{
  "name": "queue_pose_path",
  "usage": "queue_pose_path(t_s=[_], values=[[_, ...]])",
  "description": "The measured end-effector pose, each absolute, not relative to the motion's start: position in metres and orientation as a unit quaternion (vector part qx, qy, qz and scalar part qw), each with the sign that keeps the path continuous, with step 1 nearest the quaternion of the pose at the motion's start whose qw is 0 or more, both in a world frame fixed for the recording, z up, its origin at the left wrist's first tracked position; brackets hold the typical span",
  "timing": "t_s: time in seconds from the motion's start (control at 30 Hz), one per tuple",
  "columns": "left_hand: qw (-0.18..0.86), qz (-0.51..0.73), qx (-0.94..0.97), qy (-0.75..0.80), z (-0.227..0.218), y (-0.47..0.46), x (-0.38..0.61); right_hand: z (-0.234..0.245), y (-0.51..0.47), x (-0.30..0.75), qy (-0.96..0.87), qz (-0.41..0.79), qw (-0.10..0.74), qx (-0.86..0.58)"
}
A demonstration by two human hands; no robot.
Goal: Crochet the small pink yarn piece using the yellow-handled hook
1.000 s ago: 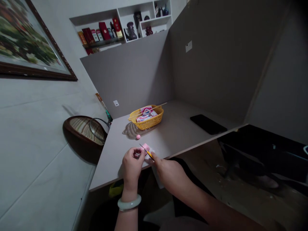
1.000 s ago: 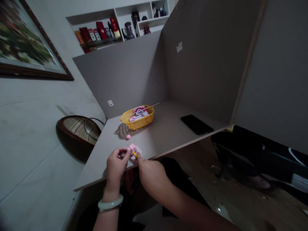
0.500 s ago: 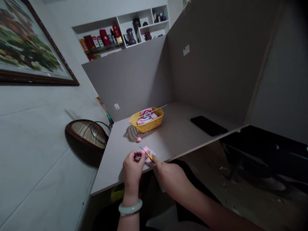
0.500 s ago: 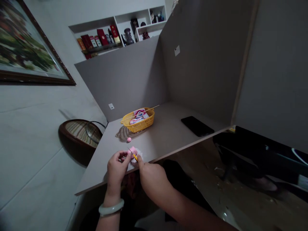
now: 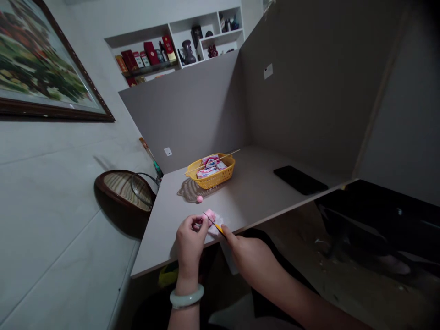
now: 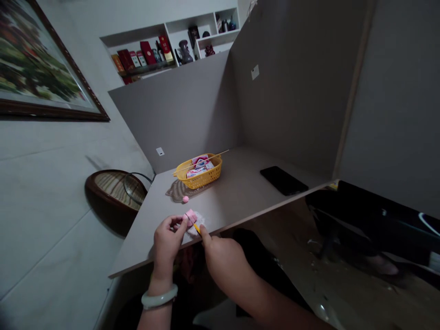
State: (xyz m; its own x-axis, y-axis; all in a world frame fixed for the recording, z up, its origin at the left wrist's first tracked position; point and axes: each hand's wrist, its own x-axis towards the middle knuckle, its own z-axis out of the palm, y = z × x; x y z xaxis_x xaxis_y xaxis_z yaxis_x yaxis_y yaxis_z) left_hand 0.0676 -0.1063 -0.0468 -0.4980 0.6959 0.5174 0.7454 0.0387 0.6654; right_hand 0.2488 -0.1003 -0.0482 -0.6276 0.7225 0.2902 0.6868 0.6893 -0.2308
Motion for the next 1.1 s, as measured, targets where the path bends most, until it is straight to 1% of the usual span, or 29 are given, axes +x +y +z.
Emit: queue_pose_path(t_s=[0.17, 0.2, 0.27, 0.33, 0.4, 0.83, 1.0, 1.1], values=[[0.037, -0.478, -0.495, -0.725, -0.047, -0.106, 0.069, -0.056, -0.092, 0.296, -0.896, 0.117, 0.214, -0.371], [0.038, -0.477, -0.492, -0.727, -0.047, -0.106, 0.069, -0.053, -0.085, 0.303, -0.888, 0.111, 0.222, -0.386], [0.037, -0.474, -0.488, -0.731, -0.047, -0.106, 0.069, -0.045, -0.064, 0.311, -0.879, 0.052, 0.223, -0.418], [0.036, -0.472, -0.487, -0.733, -0.048, -0.106, 0.068, -0.036, -0.042, 0.311, -0.895, -0.026, 0.193, -0.401], [0.037, -0.470, -0.488, -0.734, -0.049, -0.105, 0.067, -0.030, -0.024, 0.306, -0.906, -0.046, 0.185, -0.378], [0.028, -0.465, -0.482, -0.742, -0.046, -0.106, 0.069, -0.028, 0.015, 0.293, -0.951, -0.059, 0.170, -0.251], [0.020, -0.473, -0.484, -0.736, -0.047, -0.106, 0.069, -0.027, 0.008, 0.293, -0.949, -0.056, 0.193, -0.245], [0.021, -0.472, -0.483, -0.737, -0.048, -0.106, 0.068, -0.002, -0.004, 0.304, -0.938, -0.045, 0.251, -0.237]])
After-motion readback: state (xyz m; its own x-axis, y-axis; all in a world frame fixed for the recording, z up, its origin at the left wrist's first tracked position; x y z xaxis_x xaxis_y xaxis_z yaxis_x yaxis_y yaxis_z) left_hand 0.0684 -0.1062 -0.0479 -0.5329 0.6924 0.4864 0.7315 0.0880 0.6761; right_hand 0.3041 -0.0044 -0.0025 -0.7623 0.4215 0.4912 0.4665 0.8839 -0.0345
